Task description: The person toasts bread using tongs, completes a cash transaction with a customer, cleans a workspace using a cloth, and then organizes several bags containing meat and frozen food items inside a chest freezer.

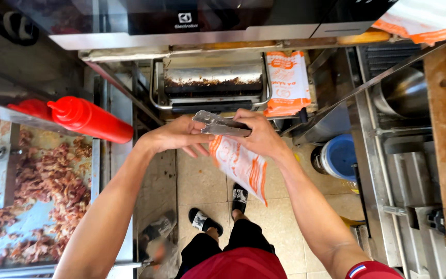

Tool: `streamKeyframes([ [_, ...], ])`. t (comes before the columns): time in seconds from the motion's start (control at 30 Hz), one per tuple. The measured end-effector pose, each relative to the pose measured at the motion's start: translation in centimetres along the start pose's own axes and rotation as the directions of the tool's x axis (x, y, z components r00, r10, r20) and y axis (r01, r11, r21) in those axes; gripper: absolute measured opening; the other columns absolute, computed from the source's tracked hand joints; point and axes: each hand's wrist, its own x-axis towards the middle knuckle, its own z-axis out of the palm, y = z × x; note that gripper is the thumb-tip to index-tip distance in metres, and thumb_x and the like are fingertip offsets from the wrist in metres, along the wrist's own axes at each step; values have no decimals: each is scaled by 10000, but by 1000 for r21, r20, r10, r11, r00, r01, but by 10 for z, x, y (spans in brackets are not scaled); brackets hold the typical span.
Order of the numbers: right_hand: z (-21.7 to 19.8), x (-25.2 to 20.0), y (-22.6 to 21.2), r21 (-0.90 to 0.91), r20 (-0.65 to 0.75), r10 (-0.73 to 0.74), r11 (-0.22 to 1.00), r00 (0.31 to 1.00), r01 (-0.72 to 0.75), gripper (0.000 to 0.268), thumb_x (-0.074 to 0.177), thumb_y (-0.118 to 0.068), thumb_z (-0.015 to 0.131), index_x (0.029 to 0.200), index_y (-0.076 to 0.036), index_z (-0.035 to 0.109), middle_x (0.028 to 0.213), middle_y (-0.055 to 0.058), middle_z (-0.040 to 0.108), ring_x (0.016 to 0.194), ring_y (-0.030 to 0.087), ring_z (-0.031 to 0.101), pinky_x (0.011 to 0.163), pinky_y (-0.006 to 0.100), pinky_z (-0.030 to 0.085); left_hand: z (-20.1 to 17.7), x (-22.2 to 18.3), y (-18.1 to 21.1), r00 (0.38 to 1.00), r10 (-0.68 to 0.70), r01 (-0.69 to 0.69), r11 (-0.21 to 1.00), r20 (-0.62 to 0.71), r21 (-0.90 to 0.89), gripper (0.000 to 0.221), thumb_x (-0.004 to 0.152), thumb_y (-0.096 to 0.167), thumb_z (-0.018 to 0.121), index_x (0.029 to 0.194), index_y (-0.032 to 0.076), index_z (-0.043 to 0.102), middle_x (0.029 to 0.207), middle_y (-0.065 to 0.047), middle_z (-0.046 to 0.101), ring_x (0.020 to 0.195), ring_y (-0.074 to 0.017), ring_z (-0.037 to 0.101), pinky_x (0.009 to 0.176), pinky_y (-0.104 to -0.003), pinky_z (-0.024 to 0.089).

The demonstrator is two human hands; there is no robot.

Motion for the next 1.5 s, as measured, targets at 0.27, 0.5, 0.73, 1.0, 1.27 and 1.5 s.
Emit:
streamKeyframes([
  [0.27,1,-1,12,17,37,-38,999,999,37,180,801,-31,799,935,20,690,889,98,620,787,235,626,688,353,502,-11,20,-22,996,7,-10,1000,-94,-30,458,946,417,630,1179,52,782,1065,-69,806,924,-127,744,774,-287,615],
  [0.5,1,3,10,-9,58,-33,999,998,33,186,778,-6,753,952,17,690,909,94,643,798,230,652,692,349,512,-13,12,-16,997,50,-50,999,52,2,413,857,256,709,1199,23,718,1055,-94,789,907,-126,730,720,-306,615],
  [0.73,18,-6,16,-34,-86,97,994,991,-100,162,836,-108,746,968,-17,728,887,70,664,784,226,673,700,339,527,-3,47,-38,916,57,179,829,-398,530,361,836,325,795,1139,129,782,1090,-152,788,981,-292,771,908,-383,578],
  [1.0,46,-115,47,61,-106,842,536,528,-842,499,895,-387,734,1191,-28,554,727,74,644,549,145,581,473,340,458,-50,115,-120,891,260,344,150,-373,927,280,795,319,800,949,85,801,1476,-117,497,1337,-367,510,1047,-563,461],
  [1.27,96,-135,114,508,-161,877,467,453,-724,438,953,-348,664,1312,-97,665,787,20,660,544,59,495,460,246,391,-111,102,-96,981,91,143,281,-174,949,339,874,432,749,905,99,797,1403,-161,551,1147,-371,654,962,-484,558],
  [1.5,126,-32,174,831,-209,935,324,286,-452,402,983,-314,671,1270,-32,658,794,84,703,477,69,462,415,223,330,-199,80,9,662,581,318,354,-473,880,369,855,480,728,999,143,768,1393,-166,560,1157,-364,635,972,-502,521],
])
